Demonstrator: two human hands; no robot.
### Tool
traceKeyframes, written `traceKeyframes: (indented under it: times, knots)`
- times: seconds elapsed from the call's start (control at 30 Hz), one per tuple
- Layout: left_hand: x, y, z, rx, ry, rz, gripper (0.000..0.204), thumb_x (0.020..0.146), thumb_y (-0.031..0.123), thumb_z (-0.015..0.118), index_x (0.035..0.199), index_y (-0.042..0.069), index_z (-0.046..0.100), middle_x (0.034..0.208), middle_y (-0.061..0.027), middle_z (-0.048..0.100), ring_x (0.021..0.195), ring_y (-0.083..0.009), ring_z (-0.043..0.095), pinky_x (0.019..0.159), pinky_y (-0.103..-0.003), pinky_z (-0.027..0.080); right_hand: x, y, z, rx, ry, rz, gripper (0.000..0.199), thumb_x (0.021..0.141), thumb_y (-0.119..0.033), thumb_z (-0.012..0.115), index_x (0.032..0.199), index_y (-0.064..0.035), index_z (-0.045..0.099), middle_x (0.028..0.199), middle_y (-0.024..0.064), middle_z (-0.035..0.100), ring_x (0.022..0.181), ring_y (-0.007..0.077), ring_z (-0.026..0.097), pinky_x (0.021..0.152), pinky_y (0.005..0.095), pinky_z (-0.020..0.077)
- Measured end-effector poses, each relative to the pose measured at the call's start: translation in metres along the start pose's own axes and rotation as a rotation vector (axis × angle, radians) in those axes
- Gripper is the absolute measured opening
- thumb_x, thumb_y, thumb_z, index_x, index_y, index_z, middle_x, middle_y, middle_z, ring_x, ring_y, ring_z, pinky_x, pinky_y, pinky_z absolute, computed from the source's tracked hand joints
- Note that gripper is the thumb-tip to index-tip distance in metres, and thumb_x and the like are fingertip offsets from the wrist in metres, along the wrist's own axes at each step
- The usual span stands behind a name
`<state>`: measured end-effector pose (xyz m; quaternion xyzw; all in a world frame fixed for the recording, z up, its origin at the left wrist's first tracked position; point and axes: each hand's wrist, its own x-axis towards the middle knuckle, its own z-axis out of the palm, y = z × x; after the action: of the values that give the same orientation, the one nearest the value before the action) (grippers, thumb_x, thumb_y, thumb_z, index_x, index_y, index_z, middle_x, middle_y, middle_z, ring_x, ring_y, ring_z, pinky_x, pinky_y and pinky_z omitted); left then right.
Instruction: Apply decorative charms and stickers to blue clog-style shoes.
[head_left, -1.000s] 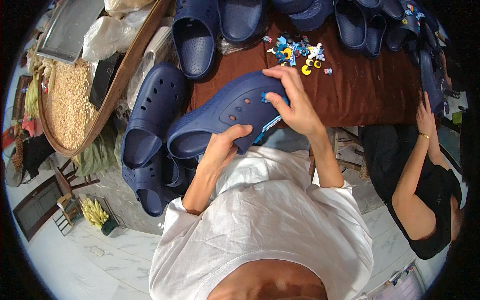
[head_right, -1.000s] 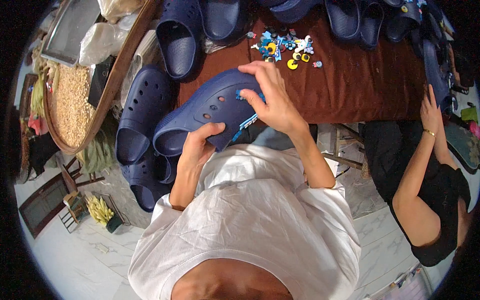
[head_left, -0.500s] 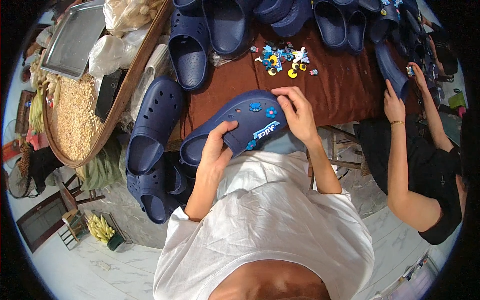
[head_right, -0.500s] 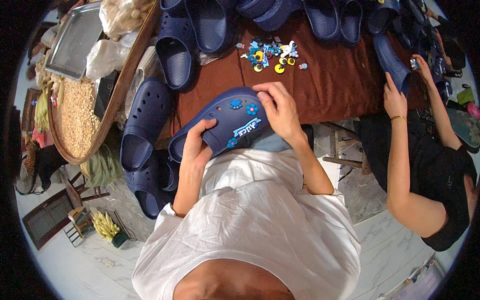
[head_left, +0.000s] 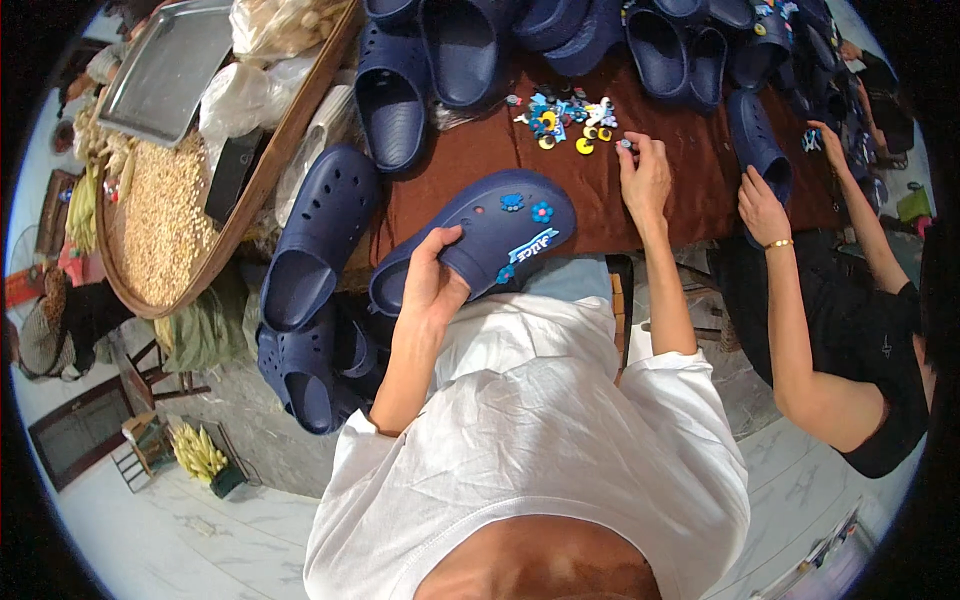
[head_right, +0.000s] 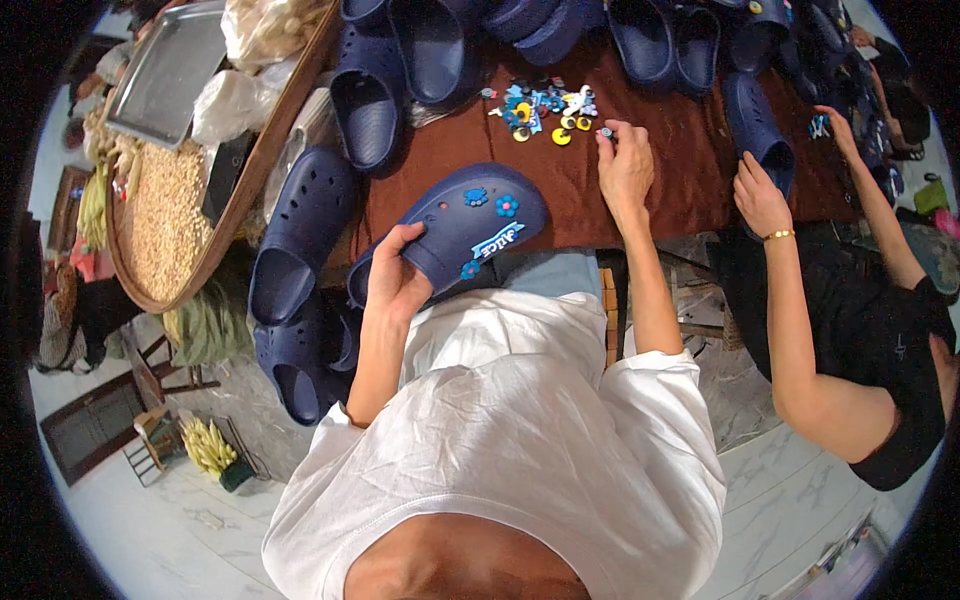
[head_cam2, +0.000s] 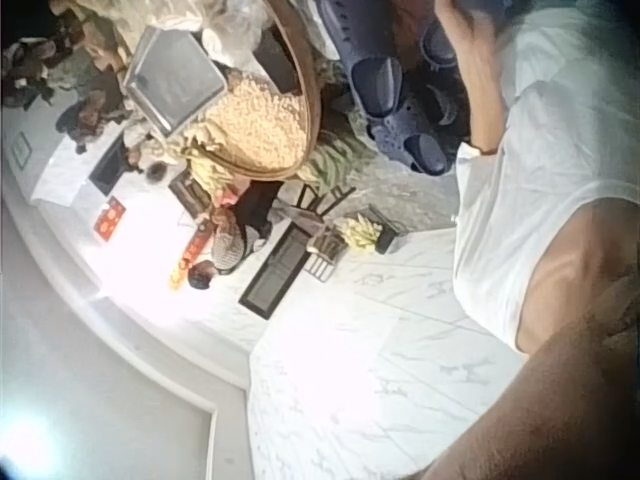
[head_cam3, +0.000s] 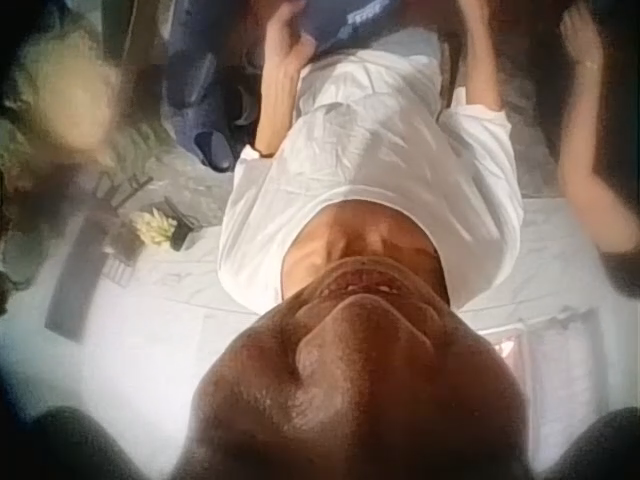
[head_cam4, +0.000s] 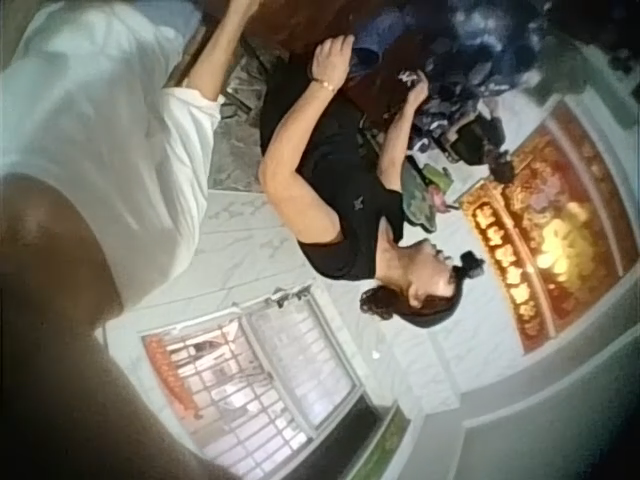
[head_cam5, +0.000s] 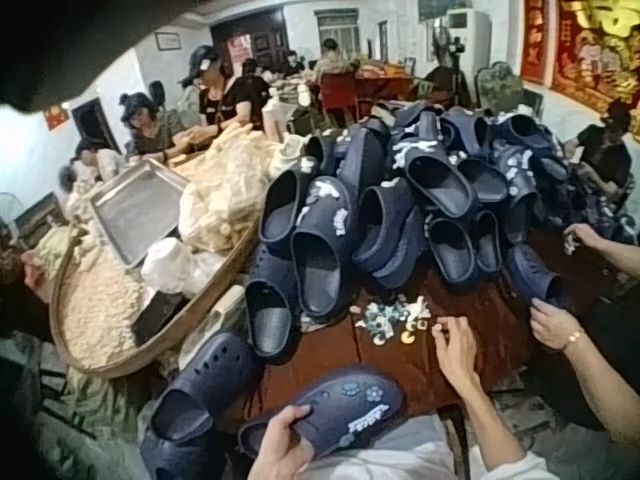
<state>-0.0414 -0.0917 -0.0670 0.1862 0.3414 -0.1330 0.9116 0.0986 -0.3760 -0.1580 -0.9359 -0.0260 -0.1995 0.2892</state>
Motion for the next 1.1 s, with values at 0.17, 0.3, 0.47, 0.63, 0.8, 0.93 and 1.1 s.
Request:
traceKeyframes:
  times: [0.17, 0.3, 0.47, 0.63, 0.8, 0.93, 1.1]
  knots:
    - [-0.002, -0.003, 0.0, 0.019, 0.017, 0.021, 0.035, 0.085, 0.008, 0.055, 0.117, -0.007, 0.051, 0.118, -0.0206, 0.06, 0.108, -0.0333, 0.06, 0.1, -0.048, 0.045, 0.002, 0.001, 0.004, 0.003, -0.016, -0.019, 0.018, 0.086, -0.017, 0.066, 0.098, -0.0054, 0.058, 0.09, 0.0132, 0.058, 0.082, 0.0309, 0.059, 0.072, 0.0428, 0.046]
    - [0.002, -0.005, -0.003, -0.012, 0.027, 0.04, 0.037, 0.086, 0.011, 0.055, 0.118, -0.007, 0.049, 0.118, -0.0216, 0.059, 0.108, -0.0344, 0.06, 0.099, -0.049, 0.046, -0.002, -0.006, 0.0, 0.081, -0.037, -0.006, 0.018, 0.085, -0.016, 0.067, 0.095, -0.0051, 0.057, 0.085, 0.0115, 0.058, 0.076, 0.0261, 0.059, 0.068, 0.0395, 0.0471]
    - [0.0, -0.006, -0.006, -0.075, 0.004, 0.042, 0.038, 0.087, 0.013, 0.054, 0.119, -0.008, 0.046, 0.119, -0.0228, 0.058, 0.108, -0.0355, 0.06, 0.099, -0.05, 0.047, -0.012, -0.013, -0.006, 0.231, -0.178, 0.053, 0.019, 0.084, -0.017, 0.069, 0.093, -0.0036, 0.059, 0.087, 0.0086, 0.062, 0.074, 0.0194, 0.06, 0.068, 0.0326, 0.0491]
    - [0.001, -0.003, -0.008, -0.06, 0.07, 0.048, 0.033, 0.088, 0.01, 0.051, 0.115, -0.008, 0.049, 0.116, -0.0216, 0.059, 0.107, -0.0331, 0.06, 0.098, -0.046, 0.048, -0.012, -0.029, -0.007, 0.281, -0.206, 0.047, 0.021, 0.085, -0.016, 0.067, 0.101, -0.0037, 0.061, 0.089, 0.0097, 0.061, 0.073, 0.0186, 0.061, 0.07, 0.0323, 0.0493]
    - [0.001, -0.001, 0.001, -0.042, 0.103, 0.059, 0.032, 0.088, 0.009, 0.052, 0.114, -0.008, 0.049, 0.116, -0.0213, 0.059, 0.107, -0.0327, 0.06, 0.099, -0.045, 0.047, 0.0, -0.044, 0.0, 0.259, -0.197, -0.041, 0.015, 0.086, -0.014, 0.064, 0.099, -0.006, 0.064, 0.089, 0.01, 0.06, 0.079, 0.0229, 0.062, 0.071, 0.0358, 0.0484]
    - [0.001, -0.001, 0.003, -0.022, 0.121, 0.068, 0.032, 0.087, 0.009, 0.054, 0.114, -0.007, 0.05, 0.117, -0.0202, 0.059, 0.108, -0.0316, 0.06, 0.099, -0.043, 0.047, 0.015, -0.052, 0.019, 0.085, -0.202, -0.155, 0.018, 0.082, -0.021, 0.068, 0.094, -0.0078, 0.066, 0.089, 0.0102, 0.06, 0.088, 0.0291, 0.058, 0.075, 0.0422, 0.0447]
    - [0.004, 0.0, 0.0, -0.039, 0.14, 0.047, 0.032, 0.086, 0.009, 0.055, 0.114, -0.006, 0.05, 0.117, -0.0193, 0.059, 0.107, -0.031, 0.06, 0.098, -0.043, 0.047, 0.02, -0.062, 0.038, -0.085, -0.141, -0.18, 0.023, 0.076, -0.025, 0.075, 0.089, -0.0087, 0.065, 0.089, 0.0117, 0.059, 0.09, 0.0317, 0.056, 0.075, 0.0446, 0.0431]
